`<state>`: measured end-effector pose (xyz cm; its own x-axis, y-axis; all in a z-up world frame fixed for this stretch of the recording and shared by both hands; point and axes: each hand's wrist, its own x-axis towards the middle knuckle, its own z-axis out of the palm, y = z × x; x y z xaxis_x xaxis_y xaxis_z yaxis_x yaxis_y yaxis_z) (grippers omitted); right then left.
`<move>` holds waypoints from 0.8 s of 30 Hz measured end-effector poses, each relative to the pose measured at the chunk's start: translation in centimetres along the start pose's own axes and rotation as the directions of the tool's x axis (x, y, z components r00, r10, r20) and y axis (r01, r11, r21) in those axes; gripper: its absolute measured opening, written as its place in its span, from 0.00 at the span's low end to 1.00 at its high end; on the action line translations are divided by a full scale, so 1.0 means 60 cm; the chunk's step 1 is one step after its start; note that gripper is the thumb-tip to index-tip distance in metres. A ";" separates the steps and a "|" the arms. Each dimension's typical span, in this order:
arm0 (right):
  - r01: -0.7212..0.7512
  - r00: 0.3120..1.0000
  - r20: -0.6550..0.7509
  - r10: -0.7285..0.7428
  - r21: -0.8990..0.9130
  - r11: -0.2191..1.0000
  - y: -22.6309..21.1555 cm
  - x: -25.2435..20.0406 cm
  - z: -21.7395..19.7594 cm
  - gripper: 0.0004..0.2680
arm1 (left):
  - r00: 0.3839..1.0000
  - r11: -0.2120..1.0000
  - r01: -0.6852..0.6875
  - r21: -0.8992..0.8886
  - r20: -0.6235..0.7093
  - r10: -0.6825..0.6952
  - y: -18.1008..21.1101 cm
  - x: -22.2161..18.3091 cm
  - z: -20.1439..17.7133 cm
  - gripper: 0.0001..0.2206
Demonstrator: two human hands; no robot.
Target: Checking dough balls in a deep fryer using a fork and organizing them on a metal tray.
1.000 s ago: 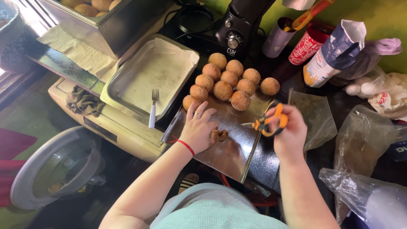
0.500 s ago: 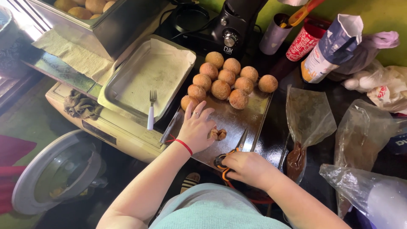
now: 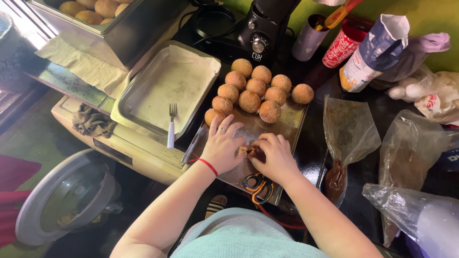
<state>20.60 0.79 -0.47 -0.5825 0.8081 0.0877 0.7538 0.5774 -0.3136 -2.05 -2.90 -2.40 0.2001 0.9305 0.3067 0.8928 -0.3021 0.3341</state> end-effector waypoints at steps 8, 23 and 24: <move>-0.080 0.991 -0.088 0.098 0.193 0.978 0.022 -0.002 0.006 0.13 | 0.995 0.999 0.007 -0.048 -0.102 -0.012 -0.005 -0.009 -0.027 0.15; -0.231 0.905 -0.063 0.420 0.756 0.612 0.010 -0.018 -0.049 0.07 | 0.967 0.956 0.039 -0.291 -0.230 -0.110 0.003 0.009 -0.079 0.14; -0.229 0.903 -0.070 0.424 0.756 0.613 0.010 -0.016 -0.050 0.07 | 0.968 0.956 0.031 -0.292 -0.231 -0.102 0.002 0.011 -0.082 0.14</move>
<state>22.50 0.69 2.08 -0.1851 0.9826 0.0122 0.3655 0.0804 -0.9273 -3.76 -3.35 2.23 0.0095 0.8833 0.4687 0.7421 -0.3204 0.5888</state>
